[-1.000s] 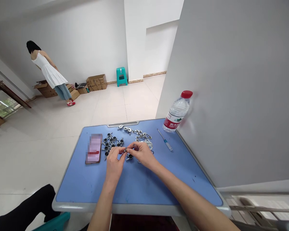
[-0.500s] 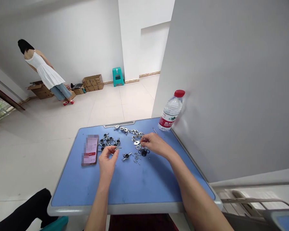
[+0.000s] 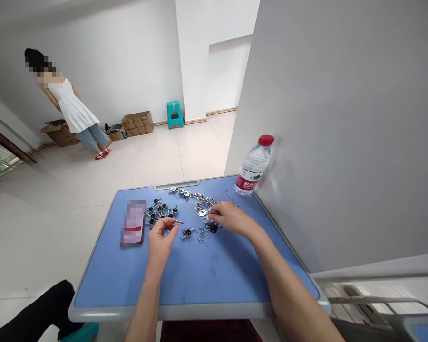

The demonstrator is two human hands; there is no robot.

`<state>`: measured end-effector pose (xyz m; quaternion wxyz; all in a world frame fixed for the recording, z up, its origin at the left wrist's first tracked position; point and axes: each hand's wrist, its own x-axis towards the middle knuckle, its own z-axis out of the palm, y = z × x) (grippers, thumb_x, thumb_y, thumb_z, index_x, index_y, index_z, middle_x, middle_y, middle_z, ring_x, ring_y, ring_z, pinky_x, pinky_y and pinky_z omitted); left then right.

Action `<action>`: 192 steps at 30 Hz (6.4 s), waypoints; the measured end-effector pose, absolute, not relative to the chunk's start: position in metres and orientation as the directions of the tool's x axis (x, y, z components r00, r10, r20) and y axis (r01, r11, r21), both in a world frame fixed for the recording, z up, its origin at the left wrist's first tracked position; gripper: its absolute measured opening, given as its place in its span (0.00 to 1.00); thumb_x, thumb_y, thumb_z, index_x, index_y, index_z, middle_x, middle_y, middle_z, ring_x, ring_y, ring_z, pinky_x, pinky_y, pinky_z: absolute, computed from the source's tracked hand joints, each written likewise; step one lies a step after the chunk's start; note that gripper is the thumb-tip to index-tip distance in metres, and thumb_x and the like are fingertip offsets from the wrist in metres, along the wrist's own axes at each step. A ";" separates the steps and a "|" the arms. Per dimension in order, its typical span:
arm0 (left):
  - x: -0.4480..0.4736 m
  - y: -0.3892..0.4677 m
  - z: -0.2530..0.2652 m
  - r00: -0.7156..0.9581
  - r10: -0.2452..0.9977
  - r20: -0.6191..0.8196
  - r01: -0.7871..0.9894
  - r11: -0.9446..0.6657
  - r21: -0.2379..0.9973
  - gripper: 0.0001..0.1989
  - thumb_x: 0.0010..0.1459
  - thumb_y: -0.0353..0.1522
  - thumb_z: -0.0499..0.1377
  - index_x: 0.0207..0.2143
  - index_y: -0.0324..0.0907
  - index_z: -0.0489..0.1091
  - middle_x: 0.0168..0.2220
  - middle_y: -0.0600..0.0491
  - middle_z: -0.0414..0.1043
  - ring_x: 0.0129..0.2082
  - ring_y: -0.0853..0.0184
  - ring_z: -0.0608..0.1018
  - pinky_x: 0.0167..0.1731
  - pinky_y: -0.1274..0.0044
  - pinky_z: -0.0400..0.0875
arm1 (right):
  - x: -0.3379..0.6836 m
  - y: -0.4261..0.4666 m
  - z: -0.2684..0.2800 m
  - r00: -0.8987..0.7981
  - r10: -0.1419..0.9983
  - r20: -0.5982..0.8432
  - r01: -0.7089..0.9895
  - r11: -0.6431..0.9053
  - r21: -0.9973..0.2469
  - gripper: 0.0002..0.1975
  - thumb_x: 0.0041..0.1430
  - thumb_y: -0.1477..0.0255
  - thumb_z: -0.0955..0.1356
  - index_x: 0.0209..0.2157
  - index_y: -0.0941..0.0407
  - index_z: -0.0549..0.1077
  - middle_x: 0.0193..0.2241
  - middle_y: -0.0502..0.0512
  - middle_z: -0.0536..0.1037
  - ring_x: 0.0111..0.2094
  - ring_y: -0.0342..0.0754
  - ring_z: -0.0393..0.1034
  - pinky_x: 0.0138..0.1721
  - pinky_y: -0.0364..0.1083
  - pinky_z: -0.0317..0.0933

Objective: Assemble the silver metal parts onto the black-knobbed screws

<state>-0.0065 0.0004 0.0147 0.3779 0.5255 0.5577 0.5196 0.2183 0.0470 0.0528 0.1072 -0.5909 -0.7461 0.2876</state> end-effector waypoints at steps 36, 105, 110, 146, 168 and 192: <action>-0.009 0.000 0.015 -0.187 0.952 0.242 0.403 -0.150 0.903 0.06 0.55 0.34 0.58 0.32 0.42 0.72 0.30 0.53 0.72 0.32 0.66 0.72 0.36 0.75 0.67 | 0.177 0.058 0.024 -0.182 0.982 0.050 0.929 0.189 -0.317 0.08 0.65 0.74 0.62 0.38 0.56 0.73 0.39 0.55 0.79 0.38 0.48 0.73 0.32 0.43 0.54; 0.009 0.070 0.007 0.200 0.863 0.464 0.944 -0.296 0.144 0.11 0.61 0.25 0.54 0.42 0.45 0.73 0.47 0.46 0.71 0.49 0.57 0.70 0.49 0.62 0.61 | 0.201 0.061 0.034 0.049 0.987 0.153 0.878 0.031 -0.478 0.13 0.65 0.71 0.61 0.36 0.55 0.76 0.31 0.56 0.81 0.33 0.49 0.73 0.27 0.44 0.47; 0.018 0.102 0.017 0.264 0.866 0.424 0.947 -0.317 0.058 0.20 0.59 0.18 0.50 0.46 0.45 0.72 0.49 0.46 0.70 0.50 0.58 0.69 0.48 0.66 0.61 | 0.202 0.060 0.036 0.048 0.986 0.157 0.875 0.034 -0.483 0.12 0.65 0.71 0.62 0.37 0.55 0.77 0.32 0.56 0.81 0.33 0.49 0.73 0.27 0.44 0.47; -0.008 -0.016 0.014 0.234 0.915 0.330 0.820 -0.368 0.439 0.09 0.63 0.26 0.49 0.30 0.43 0.64 0.31 0.52 0.69 0.34 0.64 0.71 0.33 0.74 0.64 | 0.206 0.067 0.026 0.188 0.970 0.152 0.376 0.072 -0.924 0.09 0.56 0.66 0.64 0.34 0.55 0.73 0.24 0.51 0.73 0.25 0.46 0.64 0.26 0.44 0.52; -0.009 -0.035 0.000 0.248 0.924 0.289 0.766 -0.370 0.526 0.08 0.58 0.27 0.57 0.41 0.43 0.70 0.41 0.51 0.70 0.44 0.61 0.70 0.45 0.68 0.68 | 0.179 0.050 0.038 -0.171 0.981 0.087 -0.127 0.066 -0.990 0.17 0.42 0.57 0.73 0.28 0.57 0.74 0.26 0.50 0.74 0.29 0.44 0.65 0.30 0.43 0.58; -0.006 -0.031 0.005 0.209 0.964 0.162 0.726 -0.264 0.635 0.03 0.58 0.27 0.57 0.35 0.43 0.68 0.38 0.52 0.70 0.41 0.62 0.69 0.42 0.69 0.65 | 0.161 0.025 0.034 -0.496 0.834 0.242 0.271 0.413 -0.869 0.06 0.63 0.72 0.60 0.33 0.54 0.66 0.24 0.47 0.70 0.26 0.43 0.65 0.31 0.42 0.60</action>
